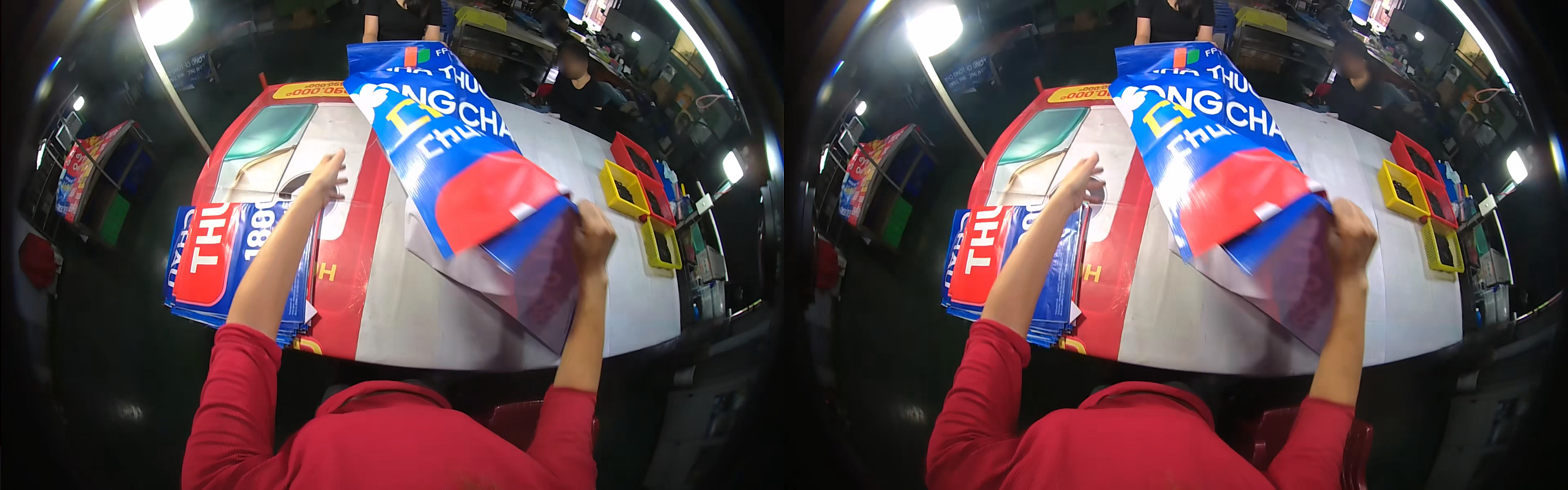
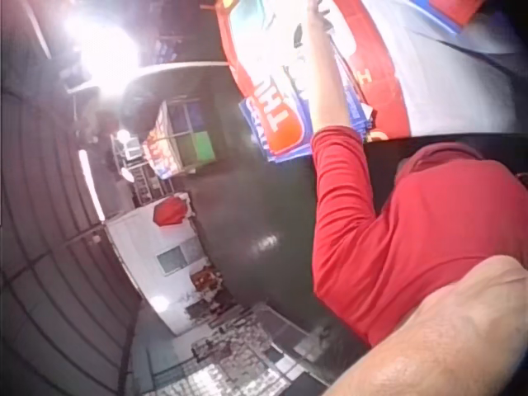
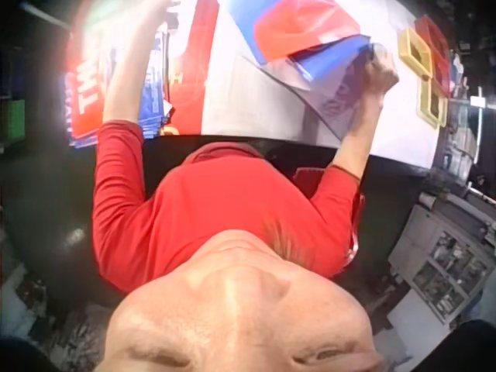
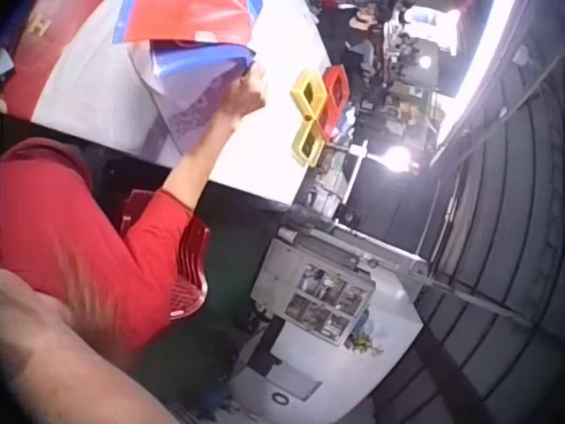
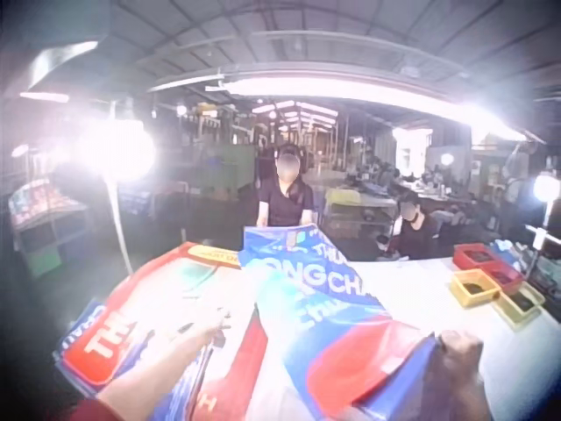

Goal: The person sorts and organizes banners by picking them up from a stack, spreading them out on a large table to check them, and then folding or restacking them with the help of another person.

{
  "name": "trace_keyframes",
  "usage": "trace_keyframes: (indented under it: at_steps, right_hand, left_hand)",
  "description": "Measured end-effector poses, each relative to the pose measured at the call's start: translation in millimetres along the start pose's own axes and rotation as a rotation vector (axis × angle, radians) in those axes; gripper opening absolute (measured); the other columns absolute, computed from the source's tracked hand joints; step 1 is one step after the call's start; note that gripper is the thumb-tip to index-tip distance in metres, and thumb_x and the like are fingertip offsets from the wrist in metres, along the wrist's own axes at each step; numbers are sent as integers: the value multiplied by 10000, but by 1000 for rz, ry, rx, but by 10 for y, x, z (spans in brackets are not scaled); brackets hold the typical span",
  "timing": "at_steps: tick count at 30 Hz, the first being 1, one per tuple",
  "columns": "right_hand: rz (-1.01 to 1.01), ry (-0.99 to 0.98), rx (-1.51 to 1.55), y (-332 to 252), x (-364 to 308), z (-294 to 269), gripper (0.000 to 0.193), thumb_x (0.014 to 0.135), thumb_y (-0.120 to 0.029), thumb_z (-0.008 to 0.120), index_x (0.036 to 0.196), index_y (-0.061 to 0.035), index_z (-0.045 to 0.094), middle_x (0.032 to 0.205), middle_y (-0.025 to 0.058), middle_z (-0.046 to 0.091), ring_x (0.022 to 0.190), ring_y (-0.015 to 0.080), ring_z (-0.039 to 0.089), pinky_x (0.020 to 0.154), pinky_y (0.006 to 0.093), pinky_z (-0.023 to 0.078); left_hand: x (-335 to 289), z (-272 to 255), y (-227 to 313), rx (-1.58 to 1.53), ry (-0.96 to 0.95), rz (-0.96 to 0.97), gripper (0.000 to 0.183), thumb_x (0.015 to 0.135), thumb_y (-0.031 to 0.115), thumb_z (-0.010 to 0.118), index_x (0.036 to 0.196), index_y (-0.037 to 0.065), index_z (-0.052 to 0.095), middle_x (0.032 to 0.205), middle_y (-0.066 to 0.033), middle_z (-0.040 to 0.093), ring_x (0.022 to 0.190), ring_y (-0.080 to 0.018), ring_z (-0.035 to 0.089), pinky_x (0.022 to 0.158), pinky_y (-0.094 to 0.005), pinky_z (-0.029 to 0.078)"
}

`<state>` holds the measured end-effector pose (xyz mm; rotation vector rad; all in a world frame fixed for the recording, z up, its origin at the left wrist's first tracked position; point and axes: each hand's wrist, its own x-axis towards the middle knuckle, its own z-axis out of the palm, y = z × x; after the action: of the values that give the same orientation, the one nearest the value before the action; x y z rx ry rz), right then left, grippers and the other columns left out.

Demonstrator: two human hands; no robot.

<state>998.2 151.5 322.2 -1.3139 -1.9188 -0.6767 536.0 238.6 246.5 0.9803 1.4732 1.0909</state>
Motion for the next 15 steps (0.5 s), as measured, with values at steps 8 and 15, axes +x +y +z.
trace_keyframes:
  at_steps: [8, 15]
  right_hand:
    - [-517, -507, 753, -2290, -1675, -948, 110, 689, -130, 571, 717, -103, 468, 565, 43, 506, 517, 215, 541, 487, 331, 407]
    - [-359, -1035, 1009, -3576, -3587, -1918, 199, 738, -231, 599, 858, -115, 490, 673, 74, 569, 597, 284, 577, 488, 400, 413]
  left_hand:
    - [-1824, 77, -1149, -473, -518, -291, 845, 811, 570, 455, 1372, 85, 52, 1122, -174, 532, 734, -216, 639, 537, -328, 547]
    - [-3687, -319, -2573, -441, -49, -144, 326, 782, 144, 646, 1029, -17, 505, 926, -113, 604, 798, -164, 601, 694, -276, 496]
